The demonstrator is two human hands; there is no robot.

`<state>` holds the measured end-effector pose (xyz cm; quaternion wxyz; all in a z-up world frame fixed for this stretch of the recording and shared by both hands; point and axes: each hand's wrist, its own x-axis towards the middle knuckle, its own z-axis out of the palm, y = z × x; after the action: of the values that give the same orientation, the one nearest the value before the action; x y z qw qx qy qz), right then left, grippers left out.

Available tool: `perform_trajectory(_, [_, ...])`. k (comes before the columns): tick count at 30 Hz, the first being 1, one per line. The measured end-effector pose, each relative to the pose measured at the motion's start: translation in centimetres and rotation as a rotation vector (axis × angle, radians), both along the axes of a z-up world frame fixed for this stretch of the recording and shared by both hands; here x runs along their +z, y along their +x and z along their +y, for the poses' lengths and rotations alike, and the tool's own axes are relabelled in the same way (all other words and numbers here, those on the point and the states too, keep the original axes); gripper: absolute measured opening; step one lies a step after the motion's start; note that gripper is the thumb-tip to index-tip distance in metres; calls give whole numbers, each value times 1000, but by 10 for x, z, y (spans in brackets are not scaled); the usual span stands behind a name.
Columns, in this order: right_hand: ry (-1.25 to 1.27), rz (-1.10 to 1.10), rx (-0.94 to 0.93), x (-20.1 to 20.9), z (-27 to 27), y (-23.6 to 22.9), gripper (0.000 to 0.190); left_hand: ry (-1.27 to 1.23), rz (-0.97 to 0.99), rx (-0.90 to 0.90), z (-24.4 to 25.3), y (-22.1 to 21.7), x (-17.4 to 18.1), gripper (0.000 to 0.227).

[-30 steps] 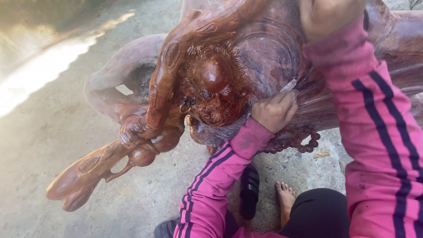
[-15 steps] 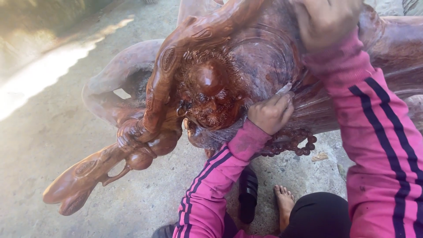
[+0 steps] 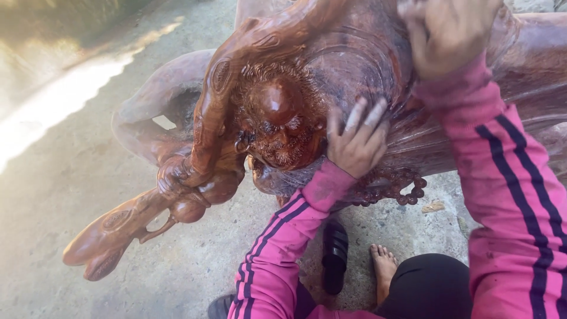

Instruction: Polishing a large, intricately carved wooden statue using a small piece of cloth or sandpaper.

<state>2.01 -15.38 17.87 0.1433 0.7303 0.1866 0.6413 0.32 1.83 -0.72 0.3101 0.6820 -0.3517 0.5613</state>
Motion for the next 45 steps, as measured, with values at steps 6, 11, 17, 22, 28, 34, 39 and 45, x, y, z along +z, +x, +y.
perform_trajectory(6, [180, 158, 165, -69, -48, -27, 22, 391, 121, 381, 15, -20, -22, 57])
perform_trajectory(11, [508, 214, 350, -147, -9, -60, 24, 588, 113, 195, 31, -44, -74, 71])
perform_trajectory(17, [650, 524, 619, -154, 63, -96, 13, 494, 281, -321, 61, -76, -105, 38])
perform_trajectory(22, [679, 611, 650, -166, 59, -112, 18, 194, 563, -320, 76, -97, -68, 33])
perform_trajectory(28, [545, 614, 528, -185, 46, -101, 16, 254, 755, -271, 83, -133, -77, 39])
perform_trajectory(34, [366, 781, 286, -194, 37, -121, 19, 449, 382, 50, 120, -93, -89, 55])
perform_trajectory(39, [288, 702, 285, -204, 37, -118, 20, 149, -85, 406, 133, -28, -68, 58])
perform_trajectory(45, [293, 567, 373, -200, 52, -75, 22, 328, -217, 541, 149, 5, -78, 48])
